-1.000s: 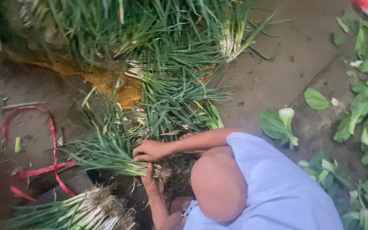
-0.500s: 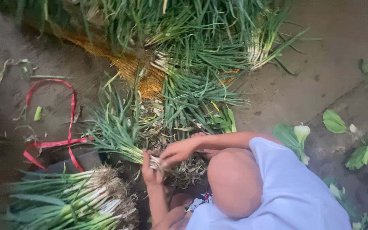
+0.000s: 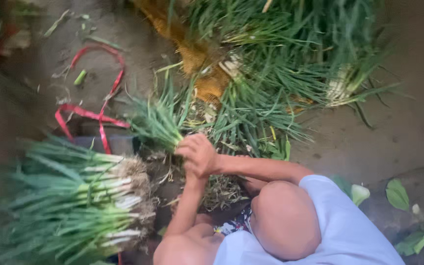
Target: The person sits on the ground and cleans bundles of scallions, pulling off roots and outer damaged leaves by hand and discarding the trimmings beside them. They stack the cleaned bundles into a pile and reach for new uncleaned bundles one at a time.
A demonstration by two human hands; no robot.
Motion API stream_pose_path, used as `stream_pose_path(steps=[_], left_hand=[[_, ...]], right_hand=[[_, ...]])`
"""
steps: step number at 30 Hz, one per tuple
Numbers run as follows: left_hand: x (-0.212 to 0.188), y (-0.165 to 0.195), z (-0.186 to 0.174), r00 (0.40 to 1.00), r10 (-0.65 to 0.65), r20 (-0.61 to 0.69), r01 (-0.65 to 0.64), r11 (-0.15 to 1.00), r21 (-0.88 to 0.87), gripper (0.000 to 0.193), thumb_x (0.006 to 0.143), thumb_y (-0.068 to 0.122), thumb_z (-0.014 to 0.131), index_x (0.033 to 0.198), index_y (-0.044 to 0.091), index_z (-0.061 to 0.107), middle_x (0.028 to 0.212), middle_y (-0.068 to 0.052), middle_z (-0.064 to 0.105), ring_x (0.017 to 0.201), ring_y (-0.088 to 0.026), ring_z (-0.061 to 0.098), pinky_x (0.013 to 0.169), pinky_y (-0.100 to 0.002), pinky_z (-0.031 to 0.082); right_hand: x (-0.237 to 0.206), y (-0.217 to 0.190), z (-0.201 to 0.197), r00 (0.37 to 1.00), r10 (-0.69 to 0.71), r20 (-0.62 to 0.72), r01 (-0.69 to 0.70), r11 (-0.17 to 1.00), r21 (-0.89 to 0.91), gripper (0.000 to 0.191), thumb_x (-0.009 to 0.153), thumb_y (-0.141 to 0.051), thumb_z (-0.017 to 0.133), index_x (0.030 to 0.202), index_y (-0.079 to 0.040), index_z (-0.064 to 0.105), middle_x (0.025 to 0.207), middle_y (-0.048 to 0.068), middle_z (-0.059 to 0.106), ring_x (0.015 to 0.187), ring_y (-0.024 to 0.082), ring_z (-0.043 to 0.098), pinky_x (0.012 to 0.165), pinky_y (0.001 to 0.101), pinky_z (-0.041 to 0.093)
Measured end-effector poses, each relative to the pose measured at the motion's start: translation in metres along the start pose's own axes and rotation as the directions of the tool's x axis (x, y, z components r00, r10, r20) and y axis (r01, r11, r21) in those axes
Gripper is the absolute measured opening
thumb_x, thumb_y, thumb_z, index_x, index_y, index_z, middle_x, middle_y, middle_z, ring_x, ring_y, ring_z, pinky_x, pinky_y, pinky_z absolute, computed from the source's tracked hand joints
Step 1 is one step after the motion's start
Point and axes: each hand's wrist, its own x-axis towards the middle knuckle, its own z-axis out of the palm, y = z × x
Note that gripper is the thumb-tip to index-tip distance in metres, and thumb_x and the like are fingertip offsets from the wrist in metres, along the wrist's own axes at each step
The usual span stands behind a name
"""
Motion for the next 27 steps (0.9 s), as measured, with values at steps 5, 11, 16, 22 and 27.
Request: stream_pose_path(steps=[5, 11, 16, 22, 27], left_hand=[[-0.004, -0.011, -0.005, 0.997, 0.023, 0.074, -0.031, 0.994, 0.104, 0.025, 0.101, 0.019, 0.058, 0.119, 0.005, 0.069, 0.107, -0.008, 0.071, 0.093, -0.020, 0.070, 0.077, -0.036, 0.059], [0.001, -0.021, 0.012, 0.935, 0.262, 0.238, -0.353, 0.646, 0.677, 0.029, 0.082, 0.006, 0.061, 0.106, -0.003, 0.072, 0.095, -0.015, 0.075, 0.084, -0.023, 0.072, 0.071, -0.038, 0.058], [-0.038, 0.053, 0.020, 0.922, 0.052, 0.384, -0.365, 0.450, 0.815, 0.060, 0.073, 0.048, 0.082, 0.102, -0.002, 0.072, 0.096, -0.017, 0.078, 0.089, -0.025, 0.076, 0.078, -0.038, 0.058], [-0.131, 0.169, -0.027, 0.572, 0.409, 0.712, -0.760, -0.062, 0.647, 0.048, 0.100, 0.049, 0.065, 0.127, 0.010, 0.069, 0.129, -0.013, 0.069, 0.121, -0.029, 0.062, 0.105, -0.045, 0.052], [-0.167, 0.270, -0.099, 0.191, 0.518, 0.834, -0.216, -0.806, 0.551, 0.051, 0.099, 0.057, 0.066, 0.125, 0.013, 0.072, 0.152, -0.011, 0.058, 0.146, -0.033, 0.041, 0.124, -0.062, 0.014]], right_hand=[[0.021, 0.028, 0.005, 0.700, 0.638, 0.321, -0.704, 0.694, 0.154, 0.065, 0.093, -0.018, 0.068, 0.148, 0.002, 0.041, 0.142, 0.025, 0.050, 0.132, 0.038, 0.051, 0.114, 0.0446, 0.040], [0.037, 0.062, 0.046, 0.310, 0.624, 0.717, -0.900, 0.436, 0.010, 0.063, 0.083, -0.023, 0.084, 0.132, 0.000, 0.050, 0.112, 0.010, 0.069, 0.096, 0.019, 0.067, 0.081, 0.0333, 0.056], [0.063, 0.058, 0.058, 0.215, 0.737, 0.641, -0.974, 0.213, 0.081, 0.036, 0.088, -0.016, 0.074, 0.121, -0.008, 0.063, 0.104, 0.004, 0.070, 0.084, 0.015, 0.065, 0.070, 0.0301, 0.052], [0.107, 0.091, -0.011, 0.204, 0.890, 0.407, -0.948, 0.076, 0.309, 0.043, 0.100, -0.035, 0.070, 0.134, -0.009, 0.065, 0.113, 0.009, 0.072, 0.095, 0.021, 0.070, 0.084, 0.0352, 0.061], [0.213, 0.089, -0.008, 0.585, 0.665, 0.464, -0.783, 0.316, 0.535, 0.049, 0.106, -0.031, 0.067, 0.147, -0.007, 0.056, 0.128, 0.012, 0.066, 0.109, 0.026, 0.068, 0.090, 0.0412, 0.058]])
